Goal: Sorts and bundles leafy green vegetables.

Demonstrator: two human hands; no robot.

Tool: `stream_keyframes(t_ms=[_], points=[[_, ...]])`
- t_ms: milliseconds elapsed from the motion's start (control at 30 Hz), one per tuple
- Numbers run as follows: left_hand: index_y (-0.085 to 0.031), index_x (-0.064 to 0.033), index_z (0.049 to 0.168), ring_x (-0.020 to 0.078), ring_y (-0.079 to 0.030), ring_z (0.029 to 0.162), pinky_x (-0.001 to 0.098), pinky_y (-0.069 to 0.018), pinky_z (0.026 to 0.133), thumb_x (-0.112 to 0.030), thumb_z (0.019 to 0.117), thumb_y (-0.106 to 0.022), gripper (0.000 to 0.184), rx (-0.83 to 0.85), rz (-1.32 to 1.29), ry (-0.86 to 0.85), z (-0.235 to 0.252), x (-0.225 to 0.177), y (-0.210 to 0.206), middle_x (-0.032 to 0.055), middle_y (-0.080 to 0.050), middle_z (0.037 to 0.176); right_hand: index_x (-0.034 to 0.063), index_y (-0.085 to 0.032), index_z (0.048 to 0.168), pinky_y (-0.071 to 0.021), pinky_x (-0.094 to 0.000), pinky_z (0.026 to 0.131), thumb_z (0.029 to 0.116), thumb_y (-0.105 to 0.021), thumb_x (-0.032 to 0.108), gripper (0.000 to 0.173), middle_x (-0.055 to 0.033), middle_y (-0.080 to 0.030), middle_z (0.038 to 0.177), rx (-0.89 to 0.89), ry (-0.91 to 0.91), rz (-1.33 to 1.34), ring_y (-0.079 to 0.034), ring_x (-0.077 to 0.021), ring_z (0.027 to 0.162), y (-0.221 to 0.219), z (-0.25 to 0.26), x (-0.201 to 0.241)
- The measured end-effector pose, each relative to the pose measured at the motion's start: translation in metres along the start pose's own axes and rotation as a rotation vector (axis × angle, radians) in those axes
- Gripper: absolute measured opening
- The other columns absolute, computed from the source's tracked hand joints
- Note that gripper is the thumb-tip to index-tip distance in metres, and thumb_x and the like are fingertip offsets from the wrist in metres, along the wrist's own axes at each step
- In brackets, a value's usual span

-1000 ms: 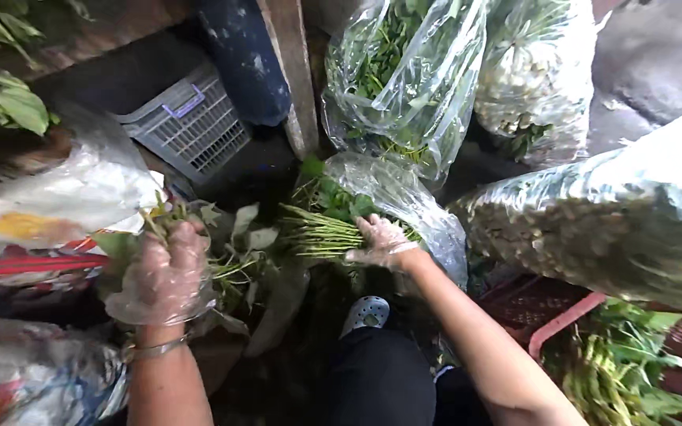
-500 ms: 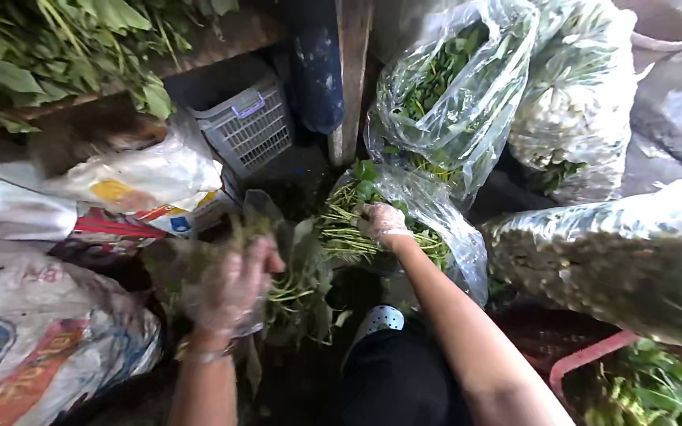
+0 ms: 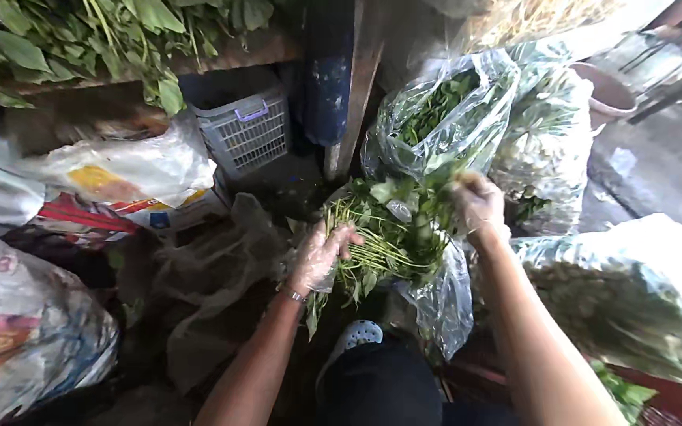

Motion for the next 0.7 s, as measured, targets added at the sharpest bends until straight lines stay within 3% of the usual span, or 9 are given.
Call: stream_keyframes(t_ms=[67,200,267,300,367,400,433,567,700], points=[[-0.055,0.0060,0.122,0.0016,-0.063,0.068,0.0220,-0.0543,0.070,-0.015,0.1083,-0.042,0.028,0.000,-0.028,-0.012,0.000,-0.001,-0.005,0.0004,-0.073,0.088,-0.0046,-0.066,0.117,-0.0546,-0.0362,0.079,0.1022,-0.059,0.008,0.021,-0.0150,-0.069,0.101,0.126,-0.041,-0.082,-0.063,-0.0146,0.082,-0.002,-0.003,0.007],[-0.054,0.0054,0.124,0.0042,-0.066,0.072,0.0247,-0.0564,0.074,-0.013,0.1084,-0.039,0.029,0.032,-0.083,-0.010,0.000,0.006,-0.006,0.0021,-0.074,0.093,0.0008,-0.068,0.112,-0.0529,-0.0219,0.071,0.1003,-0.060,0.009,0.016,-0.0016,-0.067,0.095,0.084,-0.085,0.060,-0.059,-0.0007,0.075,0.002,0.002,0.011],[-0.055,0.0049,0.125,0.0052,-0.066,0.072,0.0249,-0.0564,0.073,-0.014,0.1089,-0.037,0.031,0.028,-0.090,-0.007,0.002,0.008,-0.004,0.0030,-0.075,0.093,-0.0002,-0.070,0.115,-0.0526,-0.0189,0.073,0.0999,-0.060,0.007,0.019,-0.0025,-0.070,0.100,0.098,-0.037,0.065,-0.060,0.0017,0.078,-0.002,0.001,0.009],[-0.055,0.0047,0.125,0.0040,-0.064,0.069,0.0233,-0.0549,0.069,-0.015,0.1091,-0.037,0.031,0.015,-0.073,-0.003,0.003,0.008,-0.003,0.0022,-0.074,0.091,-0.0009,-0.069,0.120,-0.0522,-0.0205,0.082,0.1010,-0.060,0.007,0.023,-0.0066,-0.071,0.109,0.107,0.001,0.010,-0.062,-0.0010,0.089,-0.001,-0.002,0.011],[-0.056,0.0036,0.122,0.0005,-0.057,0.060,0.0186,-0.0495,0.060,-0.015,0.1090,-0.036,0.030,-0.038,-0.051,0.000,0.006,0.013,-0.001,-0.0019,-0.069,0.081,-0.0036,-0.070,0.123,-0.0493,-0.0372,0.097,0.1011,-0.060,0.006,0.026,-0.0192,-0.069,0.115,0.119,0.136,-0.151,-0.063,-0.0216,0.105,0.001,-0.007,0.014],[-0.056,0.0033,0.122,-0.0001,-0.055,0.057,0.0175,-0.0479,0.058,-0.015,0.1092,-0.036,0.030,-0.061,-0.048,0.012,0.007,0.017,0.000,-0.0030,-0.067,0.078,-0.0045,-0.071,0.122,-0.0491,-0.0479,0.100,0.1002,-0.060,0.006,0.026,-0.0245,-0.069,0.115,0.147,0.200,-0.234,-0.065,-0.0332,0.109,0.000,-0.008,0.014],[-0.055,0.0027,0.123,-0.0005,-0.053,0.056,0.0166,-0.0472,0.056,-0.015,0.1094,-0.036,0.029,-0.079,-0.052,0.026,0.007,0.020,0.001,-0.0037,-0.066,0.076,-0.0039,-0.071,0.121,-0.0494,-0.0541,0.099,0.0999,-0.061,0.006,0.025,-0.0262,-0.069,0.114,0.203,0.208,-0.297,-0.066,-0.0388,0.108,-0.004,-0.010,0.014],[-0.054,0.0024,0.122,-0.0013,-0.054,0.057,0.0162,-0.0469,0.056,-0.015,0.1094,-0.038,0.027,-0.091,-0.038,0.040,0.008,0.028,-0.003,-0.0034,-0.068,0.080,-0.0015,-0.073,0.115,-0.0527,-0.0562,0.094,0.0991,-0.062,0.005,0.021,-0.0221,-0.072,0.108,0.424,0.082,-0.330,-0.070,-0.0355,0.101,-0.035,-0.014,0.009],[-0.054,0.0035,0.124,-0.0010,-0.055,0.060,0.0168,-0.0464,0.057,-0.016,0.1099,-0.039,0.029,-0.099,-0.019,0.074,0.010,0.031,-0.008,0.0001,-0.070,0.087,-0.0019,-0.067,0.126,-0.0523,-0.0473,0.096,0.1003,-0.062,0.005,0.028,-0.0212,-0.070,0.116,0.497,-0.014,-0.188,-0.068,-0.0293,0.104,-0.049,-0.015,0.014]])
Point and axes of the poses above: each hand's wrist, its own z-axis towards the middle knuckle, its own y-axis out of the back of the hand, x = y × z, the point moved 1 cm from there along z, towards the middle knuckle
